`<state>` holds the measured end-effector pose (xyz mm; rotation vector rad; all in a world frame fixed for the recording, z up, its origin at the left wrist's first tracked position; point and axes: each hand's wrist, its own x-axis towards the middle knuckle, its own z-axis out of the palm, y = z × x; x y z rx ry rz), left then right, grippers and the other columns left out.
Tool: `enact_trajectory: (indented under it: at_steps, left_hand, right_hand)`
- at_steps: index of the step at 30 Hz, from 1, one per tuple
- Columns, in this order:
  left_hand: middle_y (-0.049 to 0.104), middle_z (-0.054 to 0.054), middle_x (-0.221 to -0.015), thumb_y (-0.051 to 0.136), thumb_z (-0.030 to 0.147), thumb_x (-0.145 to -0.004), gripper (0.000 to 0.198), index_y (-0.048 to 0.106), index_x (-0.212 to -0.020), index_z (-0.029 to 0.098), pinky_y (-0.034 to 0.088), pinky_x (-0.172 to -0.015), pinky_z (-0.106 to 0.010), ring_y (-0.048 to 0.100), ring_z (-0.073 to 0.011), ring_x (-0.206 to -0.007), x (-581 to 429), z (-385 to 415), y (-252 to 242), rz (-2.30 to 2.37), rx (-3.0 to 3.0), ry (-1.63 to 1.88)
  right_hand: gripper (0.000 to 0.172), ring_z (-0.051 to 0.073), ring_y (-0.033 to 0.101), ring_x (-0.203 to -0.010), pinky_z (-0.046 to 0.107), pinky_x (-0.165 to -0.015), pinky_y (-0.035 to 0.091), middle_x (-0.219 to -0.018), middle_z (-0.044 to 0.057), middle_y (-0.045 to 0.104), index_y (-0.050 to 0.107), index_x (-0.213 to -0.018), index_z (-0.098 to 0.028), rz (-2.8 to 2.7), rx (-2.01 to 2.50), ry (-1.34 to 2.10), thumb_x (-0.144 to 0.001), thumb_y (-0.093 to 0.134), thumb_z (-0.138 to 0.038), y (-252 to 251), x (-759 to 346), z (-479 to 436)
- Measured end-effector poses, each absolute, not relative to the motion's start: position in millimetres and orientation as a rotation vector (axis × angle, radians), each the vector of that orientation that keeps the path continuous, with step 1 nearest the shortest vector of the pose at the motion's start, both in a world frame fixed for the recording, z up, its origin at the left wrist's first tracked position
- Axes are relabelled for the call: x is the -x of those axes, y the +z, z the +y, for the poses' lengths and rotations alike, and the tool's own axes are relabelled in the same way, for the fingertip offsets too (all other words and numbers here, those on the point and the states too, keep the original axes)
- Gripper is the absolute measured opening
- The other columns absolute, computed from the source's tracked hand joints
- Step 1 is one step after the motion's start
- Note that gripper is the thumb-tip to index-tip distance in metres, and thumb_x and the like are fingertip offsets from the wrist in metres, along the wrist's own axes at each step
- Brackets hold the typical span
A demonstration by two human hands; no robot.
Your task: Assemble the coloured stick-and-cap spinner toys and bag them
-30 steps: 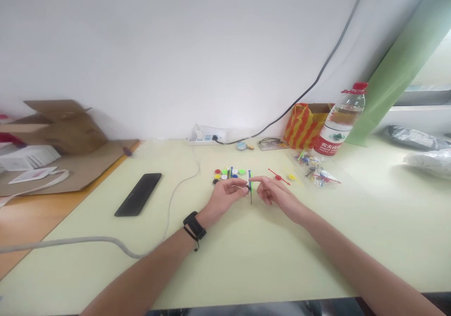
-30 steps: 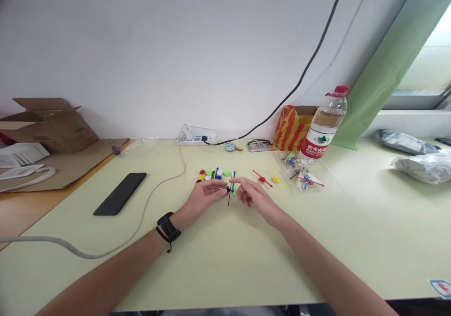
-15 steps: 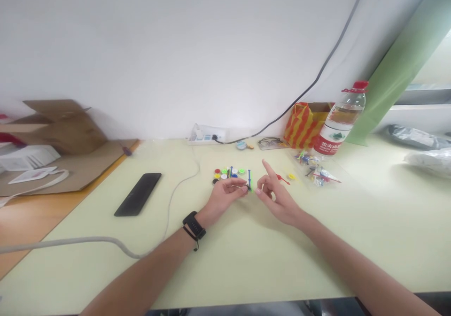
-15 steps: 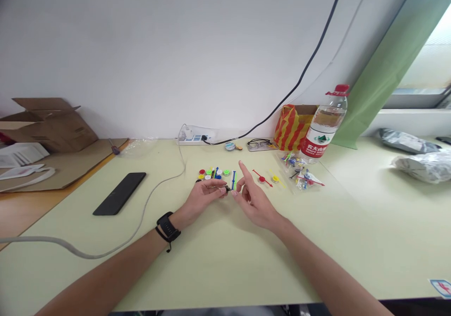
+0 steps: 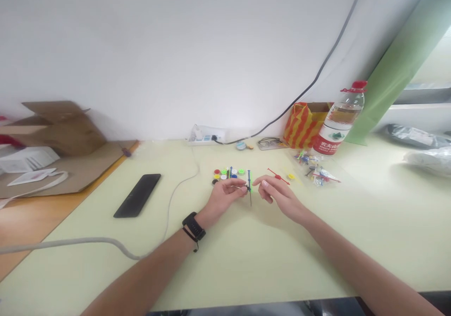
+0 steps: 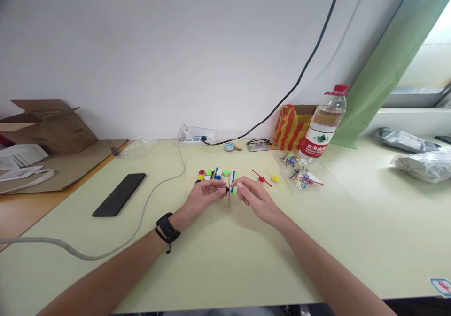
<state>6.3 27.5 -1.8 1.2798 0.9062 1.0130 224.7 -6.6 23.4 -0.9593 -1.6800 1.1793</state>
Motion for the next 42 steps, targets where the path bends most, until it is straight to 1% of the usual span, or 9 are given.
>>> enact_trajectory:
  at_steps: [5, 16, 22, 24, 26, 28, 30, 36, 42]
  left_hand:
    - [0.077, -0.009, -0.100, 0.086, 0.037, -0.076, 0.037, 0.076, -0.104, 0.015, 0.058, -0.090, -0.037, 0.073, -0.0205, -0.089, -6.3, 27.4, -0.2, 0.874, -1.282, 1.006]
    - [0.076, -0.010, -0.107, 0.084, 0.037, -0.078, 0.037, 0.076, -0.107, 0.016, 0.058, -0.093, -0.038, 0.073, -0.0207, -0.092, -4.6, 29.4, -5.4, 0.869, -1.297, 1.006]
    - [0.076, -0.011, -0.109, 0.085, 0.037, -0.077, 0.037, 0.076, -0.106, 0.016, 0.057, -0.095, -0.040, 0.073, -0.0227, -0.095, -5.5, 27.8, -2.6, 0.889, -1.303, 1.006]
    - [0.077, -0.011, -0.108, 0.085, 0.037, -0.077, 0.037, 0.076, -0.105, 0.016, 0.057, -0.095, -0.039, 0.073, -0.0228, -0.096, -5.9, 27.6, -1.9, 0.895, -1.303, 1.000]
    - [0.077, -0.011, -0.107, 0.086, 0.037, -0.076, 0.037, 0.076, -0.104, 0.015, 0.057, -0.094, -0.038, 0.073, -0.0228, -0.096, -6.2, 27.8, -1.6, 0.901, -1.294, 1.004]
    - [0.077, -0.011, -0.105, 0.087, 0.036, -0.075, 0.037, 0.076, -0.104, 0.015, 0.057, -0.094, -0.038, 0.073, -0.0225, -0.095, -6.4, 28.3, -1.3, 0.906, -1.285, 1.014]
    - [0.077, -0.010, -0.104, 0.087, 0.036, -0.074, 0.038, 0.076, -0.104, 0.015, 0.057, -0.093, -0.038, 0.073, -0.0222, -0.094, -6.6, 28.8, -1.2, 0.910, -1.278, 1.019]
    - [0.077, -0.009, -0.103, 0.088, 0.035, -0.073, 0.038, 0.076, -0.102, 0.015, 0.058, -0.092, -0.037, 0.073, -0.0215, -0.092, -7.4, 28.6, -1.6, 0.876, -1.274, 1.012]
    - [0.076, -0.010, -0.105, 0.086, 0.035, -0.076, 0.037, 0.075, -0.105, 0.015, 0.059, -0.092, -0.038, 0.073, -0.0214, -0.093, -7.4, 27.8, -1.0, 0.835, -1.305, 0.985]
  right_hand:
    - [0.051, 0.015, 0.044, -0.064, 0.030, -0.062, 0.040, -0.080, 0.001, 0.052, 0.058, -0.139, -0.025, -1.675, 0.969, 1.202, -0.103, 0.042, -0.057, 20.6, -222.8, -6.2]
    - [0.056, 0.015, 0.046, -0.068, 0.030, -0.064, 0.042, -0.081, 0.001, 0.052, 0.049, -0.150, -0.026, -1.747, 1.017, 1.179, -0.104, 0.039, -0.055, 17.3, -221.8, -7.0]
    - [0.065, 0.016, 0.049, -0.069, 0.031, -0.065, 0.043, -0.097, 0.003, 0.056, 0.026, -0.160, -0.032, -1.820, 1.010, 0.920, -0.102, 0.050, -0.046, 10.0, -220.0, -10.0]
    - [0.052, 0.016, 0.050, -0.067, 0.031, -0.064, 0.043, -0.100, 0.003, 0.057, 0.045, -0.148, -0.030, -1.774, 1.024, 0.868, -0.100, 0.053, -0.047, 8.0, -220.1, -9.1]
    - [0.034, 0.015, 0.049, -0.064, 0.031, -0.063, 0.042, -0.086, 0.003, 0.058, 0.068, -0.107, -0.023, -1.771, 1.087, 0.902, -0.100, 0.050, -0.051, 7.0, -221.6, -6.8]
    - [0.056, 0.014, 0.042, -0.055, 0.031, -0.058, 0.037, -0.061, 0.000, 0.047, 0.056, -0.063, -0.021, -1.795, 1.196, 1.006, -0.102, 0.041, -0.058, 7.4, -224.0, -3.8]
    - [0.065, 0.013, 0.035, -0.050, 0.030, -0.054, 0.032, -0.051, -0.003, 0.034, 0.039, -0.051, -0.022, -1.807, 1.251, 1.079, -0.102, 0.035, -0.063, 9.3, -225.8, -1.0]
    - [0.032, 0.014, 0.051, -0.068, 0.028, -0.063, 0.044, -0.079, 0.000, 0.055, 0.052, -0.084, -0.022, -1.686, 0.999, 1.013, -0.094, 0.062, -0.051, 16.4, -223.6, 0.6]
    - [0.022, 0.017, 0.064, -0.081, 0.031, -0.072, 0.053, -0.099, 0.004, 0.066, 0.055, -0.105, -0.024, -1.742, 0.987, 1.010, -0.094, 0.064, -0.040, 9.0, -220.0, 0.2]
